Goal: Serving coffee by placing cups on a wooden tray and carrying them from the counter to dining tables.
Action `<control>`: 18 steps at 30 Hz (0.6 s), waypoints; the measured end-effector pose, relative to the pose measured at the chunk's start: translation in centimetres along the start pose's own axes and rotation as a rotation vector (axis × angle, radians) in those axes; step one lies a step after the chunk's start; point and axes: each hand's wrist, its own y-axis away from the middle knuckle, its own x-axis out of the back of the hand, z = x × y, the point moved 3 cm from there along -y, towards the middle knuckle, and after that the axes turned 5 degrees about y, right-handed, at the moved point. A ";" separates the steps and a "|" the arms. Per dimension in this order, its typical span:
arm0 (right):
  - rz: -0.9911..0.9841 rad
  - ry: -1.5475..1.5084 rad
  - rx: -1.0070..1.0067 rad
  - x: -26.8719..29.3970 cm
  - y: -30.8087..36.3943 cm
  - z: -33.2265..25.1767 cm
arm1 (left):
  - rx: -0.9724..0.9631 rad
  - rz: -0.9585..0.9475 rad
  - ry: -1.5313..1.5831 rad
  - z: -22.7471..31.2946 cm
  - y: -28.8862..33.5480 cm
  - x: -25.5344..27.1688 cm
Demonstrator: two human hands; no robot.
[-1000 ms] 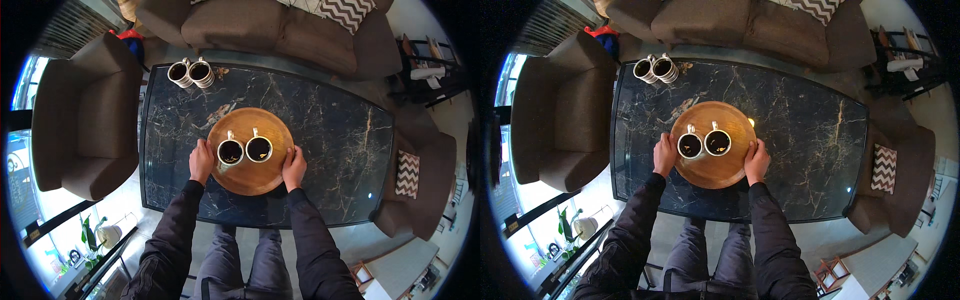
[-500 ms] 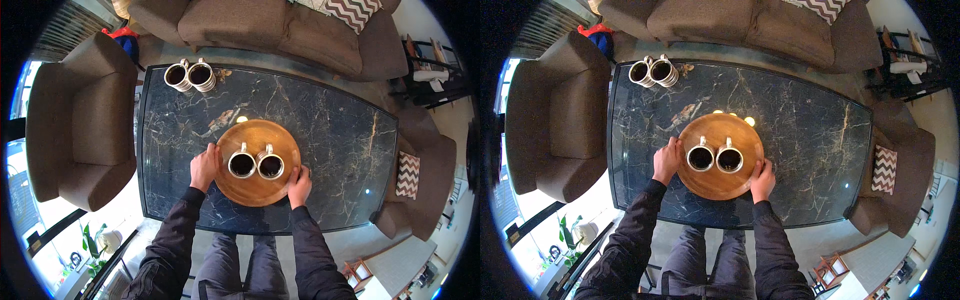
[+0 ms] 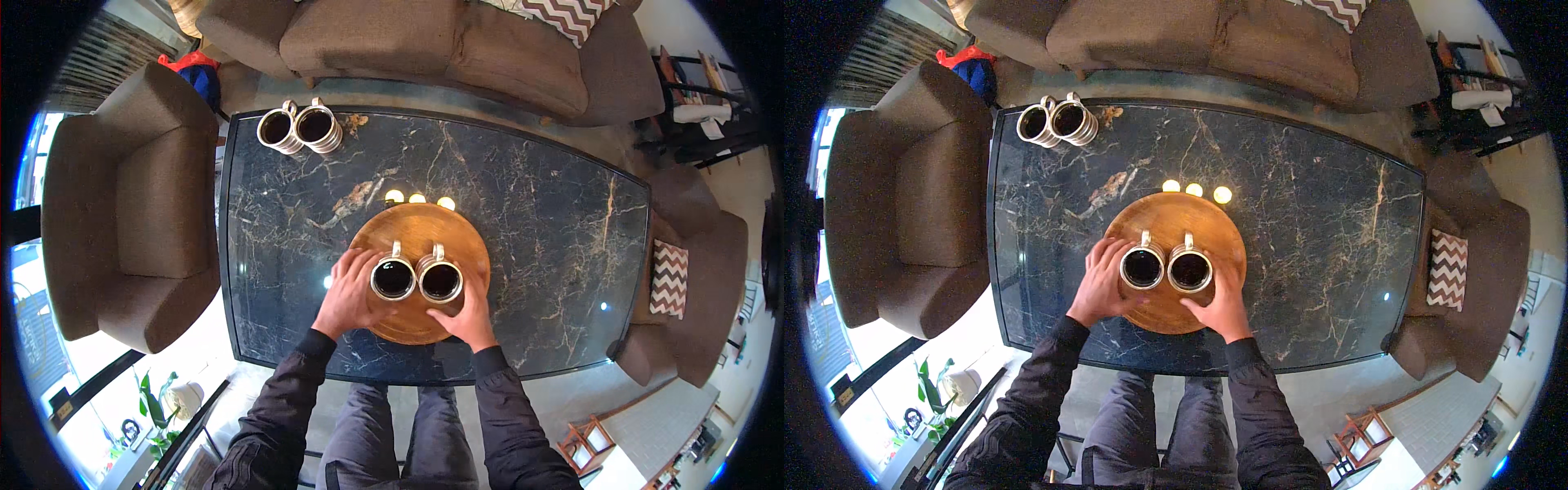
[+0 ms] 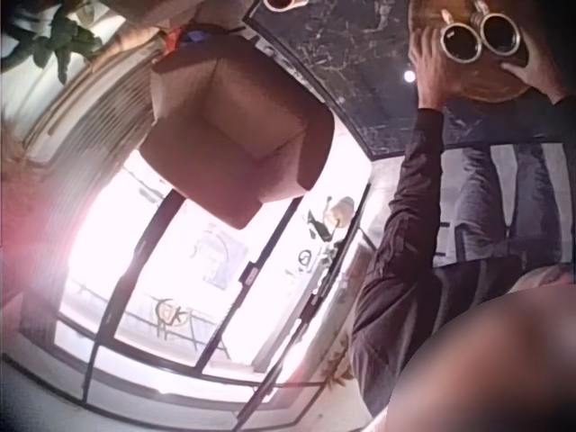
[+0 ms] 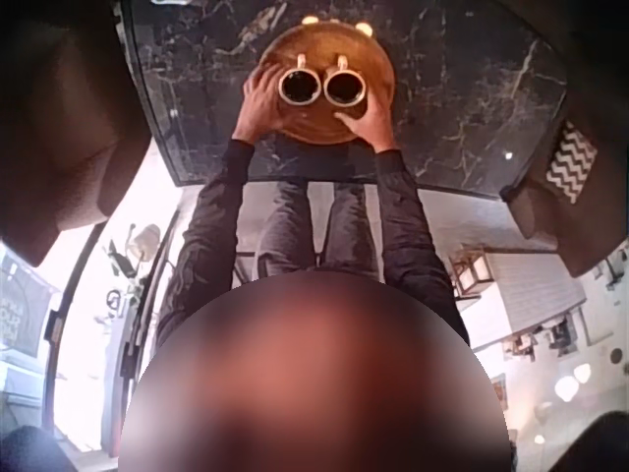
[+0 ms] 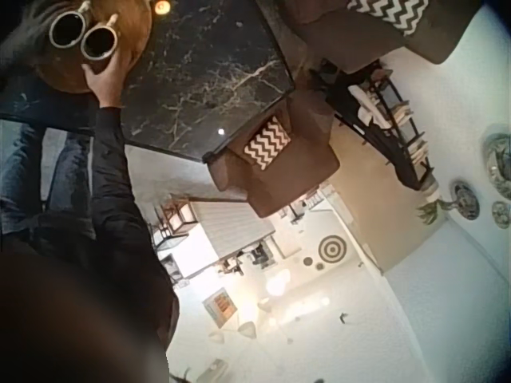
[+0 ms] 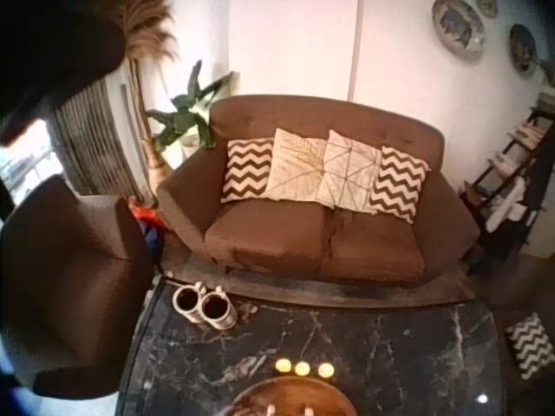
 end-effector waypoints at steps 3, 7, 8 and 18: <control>-0.008 -0.151 -0.033 -1.6 -0.7 -0.3 | 0.051 0.066 0.167 -1.1 -0.3 -1.8; 0.108 -0.186 -0.047 -2.7 -1.0 -0.2 | 0.107 0.149 0.284 -1.9 -0.3 -3.4; 0.127 -0.193 -0.049 -2.8 -1.1 -0.2 | 0.105 0.145 0.281 -1.8 -0.4 -3.4; 0.311 -0.136 -0.093 -1.0 -4.6 0.3 | 0.052 0.202 0.245 1.0 -5.7 -0.9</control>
